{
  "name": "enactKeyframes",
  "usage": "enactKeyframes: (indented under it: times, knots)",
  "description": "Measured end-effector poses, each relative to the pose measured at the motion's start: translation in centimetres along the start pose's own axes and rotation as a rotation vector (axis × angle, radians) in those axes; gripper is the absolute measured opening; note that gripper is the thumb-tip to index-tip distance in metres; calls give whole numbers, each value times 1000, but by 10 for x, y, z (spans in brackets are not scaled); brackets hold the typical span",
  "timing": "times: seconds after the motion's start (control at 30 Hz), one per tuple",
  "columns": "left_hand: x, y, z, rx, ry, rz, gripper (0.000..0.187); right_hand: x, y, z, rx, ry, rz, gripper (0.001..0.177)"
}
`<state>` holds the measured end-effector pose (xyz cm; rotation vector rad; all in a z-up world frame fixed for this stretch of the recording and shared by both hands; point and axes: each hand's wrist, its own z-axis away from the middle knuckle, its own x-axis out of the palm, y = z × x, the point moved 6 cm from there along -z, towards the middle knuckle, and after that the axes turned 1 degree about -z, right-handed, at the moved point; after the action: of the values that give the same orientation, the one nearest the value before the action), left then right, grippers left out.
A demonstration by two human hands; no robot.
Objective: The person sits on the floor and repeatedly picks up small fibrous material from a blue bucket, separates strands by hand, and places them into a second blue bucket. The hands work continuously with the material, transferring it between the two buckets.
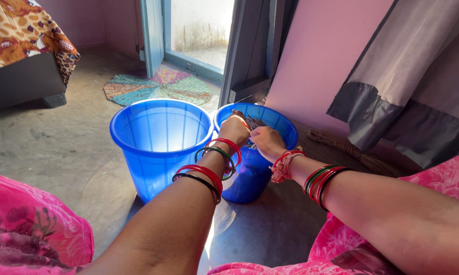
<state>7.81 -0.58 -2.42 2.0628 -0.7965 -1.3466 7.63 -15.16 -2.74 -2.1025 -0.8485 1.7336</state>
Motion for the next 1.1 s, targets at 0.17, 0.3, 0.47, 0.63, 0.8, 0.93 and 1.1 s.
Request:
enactKeyframes:
  times: [0.17, 0.3, 0.47, 0.63, 0.8, 0.93, 1.1]
  knots:
    - [-4, 17, 18, 156, -44, -201, 16, -8, -14, 26, 16, -14, 169, 34]
    - [-11, 25, 36, 118, -104, -292, 20, -11, -25, 32, -9, 17, 198, 37]
    - [4, 27, 17, 119, -256, -484, 26, -16, -36, 42, -15, -3, 240, 37]
    - [23, 20, 6, 126, -464, -659, 30, -21, -42, 47, -50, 26, 225, 39]
    - [24, 17, 7, 97, -544, -693, 30, -23, -44, 49, -38, 32, 192, 40]
    - [22, 14, 3, 91, -565, -693, 31, -25, -46, 51, -26, 34, 194, 39]
    - [25, 9, 1, 77, -582, -679, 31, -25, -44, 52, -15, 38, 177, 38]
